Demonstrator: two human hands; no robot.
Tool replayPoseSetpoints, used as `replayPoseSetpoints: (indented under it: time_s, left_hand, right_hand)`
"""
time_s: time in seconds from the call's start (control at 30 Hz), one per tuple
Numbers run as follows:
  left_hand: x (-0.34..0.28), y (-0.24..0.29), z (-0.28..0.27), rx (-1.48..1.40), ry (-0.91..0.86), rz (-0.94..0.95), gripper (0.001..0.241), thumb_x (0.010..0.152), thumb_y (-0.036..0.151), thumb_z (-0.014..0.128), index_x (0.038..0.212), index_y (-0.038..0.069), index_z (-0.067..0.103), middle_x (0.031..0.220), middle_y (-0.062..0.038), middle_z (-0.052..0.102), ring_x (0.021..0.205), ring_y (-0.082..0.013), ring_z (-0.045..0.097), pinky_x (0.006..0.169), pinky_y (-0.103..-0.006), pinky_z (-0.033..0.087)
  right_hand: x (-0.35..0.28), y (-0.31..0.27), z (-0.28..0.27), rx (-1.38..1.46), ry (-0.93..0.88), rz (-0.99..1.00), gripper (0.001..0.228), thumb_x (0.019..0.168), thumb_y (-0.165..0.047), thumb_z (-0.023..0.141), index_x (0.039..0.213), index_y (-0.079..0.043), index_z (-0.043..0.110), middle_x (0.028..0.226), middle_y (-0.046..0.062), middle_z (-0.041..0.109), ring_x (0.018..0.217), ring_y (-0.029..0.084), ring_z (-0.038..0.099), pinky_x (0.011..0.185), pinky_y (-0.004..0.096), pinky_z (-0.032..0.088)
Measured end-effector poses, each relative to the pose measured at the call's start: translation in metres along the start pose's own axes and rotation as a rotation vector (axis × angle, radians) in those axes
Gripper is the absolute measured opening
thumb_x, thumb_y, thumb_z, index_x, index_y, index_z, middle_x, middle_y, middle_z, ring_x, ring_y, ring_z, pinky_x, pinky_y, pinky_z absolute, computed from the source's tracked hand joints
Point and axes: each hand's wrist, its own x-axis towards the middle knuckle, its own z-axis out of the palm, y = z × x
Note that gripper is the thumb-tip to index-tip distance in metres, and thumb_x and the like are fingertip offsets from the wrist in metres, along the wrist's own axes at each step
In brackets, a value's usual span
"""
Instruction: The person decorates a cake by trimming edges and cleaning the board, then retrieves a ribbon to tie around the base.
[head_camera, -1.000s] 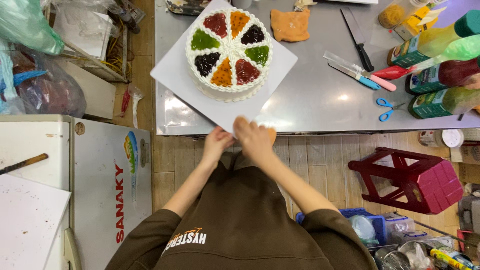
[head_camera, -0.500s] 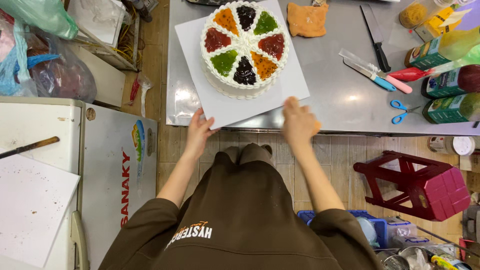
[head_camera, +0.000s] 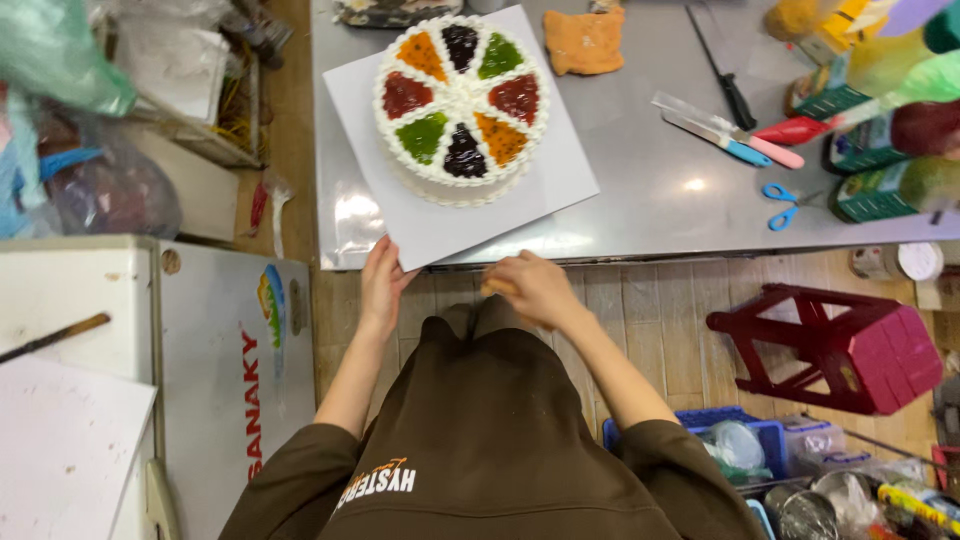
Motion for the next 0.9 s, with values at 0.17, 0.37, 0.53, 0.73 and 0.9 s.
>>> replayPoseSetpoints:
  time_s: [0.17, 0.37, 0.53, 0.73, 0.9]
  left_hand:
    - [-0.016, -0.014, 0.007, -0.036, 0.056, 0.095, 0.055, 0.104, 0.032, 0.052, 0.150, 0.003, 0.040, 0.137, -0.012, 0.056, 0.119, -0.0238, 0.062, 0.106, -0.0434, 0.051]
    - [-0.029, -0.042, 0.038, -0.220, 0.131, 0.069, 0.073, 0.101, 0.063, 0.039, 0.143, 0.004, 0.043, 0.130, -0.016, 0.058, 0.115, -0.0263, 0.062, 0.097, -0.0415, 0.048]
    - [-0.028, -0.071, 0.068, -0.311, 0.072, -0.114, 0.092, 0.091, 0.082, 0.024, 0.142, 0.007, 0.043, 0.125, -0.018, 0.064, 0.110, -0.0281, 0.061, 0.093, -0.0387, 0.046]
    - [-0.001, -0.124, 0.124, -0.439, -0.079, -0.284, 0.071, 0.102, 0.060, 0.033, 0.141, 0.004, 0.051, 0.122, -0.015, 0.065, 0.106, -0.0240, 0.062, 0.095, -0.0386, 0.049]
    - [0.021, -0.153, 0.177, -0.270, -0.145, -0.338, 0.042, 0.103, 0.027, 0.046, 0.138, 0.006, 0.054, 0.121, -0.010, 0.067, 0.107, -0.0195, 0.064, 0.094, -0.0348, 0.051]
  right_hand:
    - [-0.024, 0.061, -0.049, -0.038, -0.032, 0.513, 0.031, 0.095, -0.048, 0.064, 0.091, -0.019, 0.077, 0.082, 0.000, 0.075, 0.077, 0.021, 0.071, 0.069, 0.037, 0.053]
    - [-0.038, 0.124, -0.101, -0.057, 0.380, 0.553, 0.036, 0.097, -0.050, 0.070, 0.099, -0.015, 0.074, 0.089, 0.006, 0.073, 0.087, 0.028, 0.069, 0.077, 0.041, 0.052]
    - [-0.032, 0.201, -0.141, 0.033, 0.439, 0.207, 0.067, 0.092, -0.041, 0.072, 0.147, -0.006, 0.053, 0.158, 0.025, 0.039, 0.124, 0.045, 0.053, 0.104, 0.049, 0.044]
    - [-0.052, 0.331, -0.146, -0.058, 0.309, 0.305, 0.053, 0.093, -0.037, 0.074, 0.138, -0.011, 0.064, 0.158, 0.024, 0.044, 0.143, 0.044, 0.044, 0.117, 0.049, 0.038]
    - [-0.101, 0.435, -0.138, -0.087, 0.314, 0.499, 0.047, 0.089, -0.033, 0.077, 0.130, -0.012, 0.069, 0.155, 0.024, 0.047, 0.139, 0.044, 0.046, 0.114, 0.049, 0.039]
